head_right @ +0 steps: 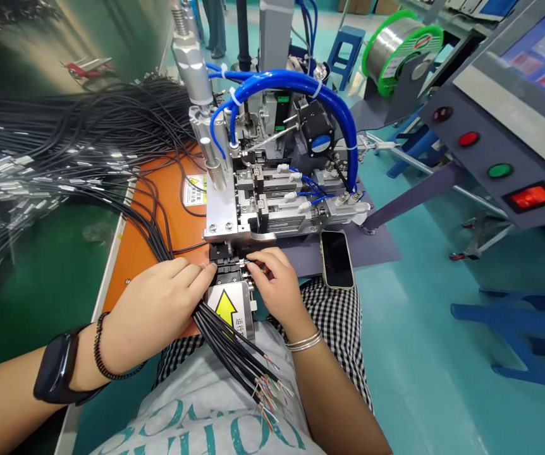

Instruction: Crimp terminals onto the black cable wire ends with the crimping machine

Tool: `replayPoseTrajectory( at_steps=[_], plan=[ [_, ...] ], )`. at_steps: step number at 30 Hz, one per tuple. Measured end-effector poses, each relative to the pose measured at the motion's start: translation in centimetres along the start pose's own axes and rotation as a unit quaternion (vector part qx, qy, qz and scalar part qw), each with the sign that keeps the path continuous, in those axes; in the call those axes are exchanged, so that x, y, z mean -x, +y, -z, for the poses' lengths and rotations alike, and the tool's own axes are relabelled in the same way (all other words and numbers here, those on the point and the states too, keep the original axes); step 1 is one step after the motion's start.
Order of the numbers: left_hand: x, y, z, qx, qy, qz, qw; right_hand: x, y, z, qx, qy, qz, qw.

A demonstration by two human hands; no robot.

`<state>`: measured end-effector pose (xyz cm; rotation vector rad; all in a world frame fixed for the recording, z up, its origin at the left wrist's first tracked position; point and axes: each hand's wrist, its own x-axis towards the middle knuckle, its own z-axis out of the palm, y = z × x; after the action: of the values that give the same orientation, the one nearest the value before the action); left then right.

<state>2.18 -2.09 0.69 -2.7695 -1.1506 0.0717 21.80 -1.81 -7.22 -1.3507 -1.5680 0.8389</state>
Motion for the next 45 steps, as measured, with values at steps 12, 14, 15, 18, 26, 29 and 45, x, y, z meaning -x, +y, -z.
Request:
replayPoseTrajectory(
  at_steps=[12, 14, 15, 18, 26, 29, 45],
  plan=[
    [-0.6, -0.3, 0.6, 0.051, -0.028, 0.013, 0.998, 0.3, -0.8, 0.4, 0.049, 0.002, 0.020, 0.999],
    [-0.5, -0.3, 0.6, 0.052, -0.022, 0.009, 0.998, 0.8, -1.8, 1.4, 0.045, -0.031, 0.050, 0.997],
    [-0.4, -0.3, 0.6, 0.052, -0.020, 0.007, 0.998, 1.1, -2.5, 2.0, 0.040, -0.081, 0.080, 0.993],
    [-0.4, -0.3, 0.6, 0.047, -0.014, 0.006, 0.999, 1.9, -4.3, 3.4, 0.038, -0.243, 0.183, 0.952],
    [-0.3, -0.4, 0.3, 0.046, 0.008, -0.001, 0.999, 2.1, -4.4, 3.0, -0.021, -0.220, 0.237, 0.946],
    [-0.3, -0.5, 0.2, 0.049, 0.015, -0.003, 0.999, 1.9, -4.3, 2.7, -0.029, -0.208, 0.249, 0.946],
    [-0.1, -1.1, 0.1, 0.045, 0.033, 0.009, 0.998, 1.2, -3.5, 1.0, 0.052, -0.139, 0.213, 0.966]
  ],
)
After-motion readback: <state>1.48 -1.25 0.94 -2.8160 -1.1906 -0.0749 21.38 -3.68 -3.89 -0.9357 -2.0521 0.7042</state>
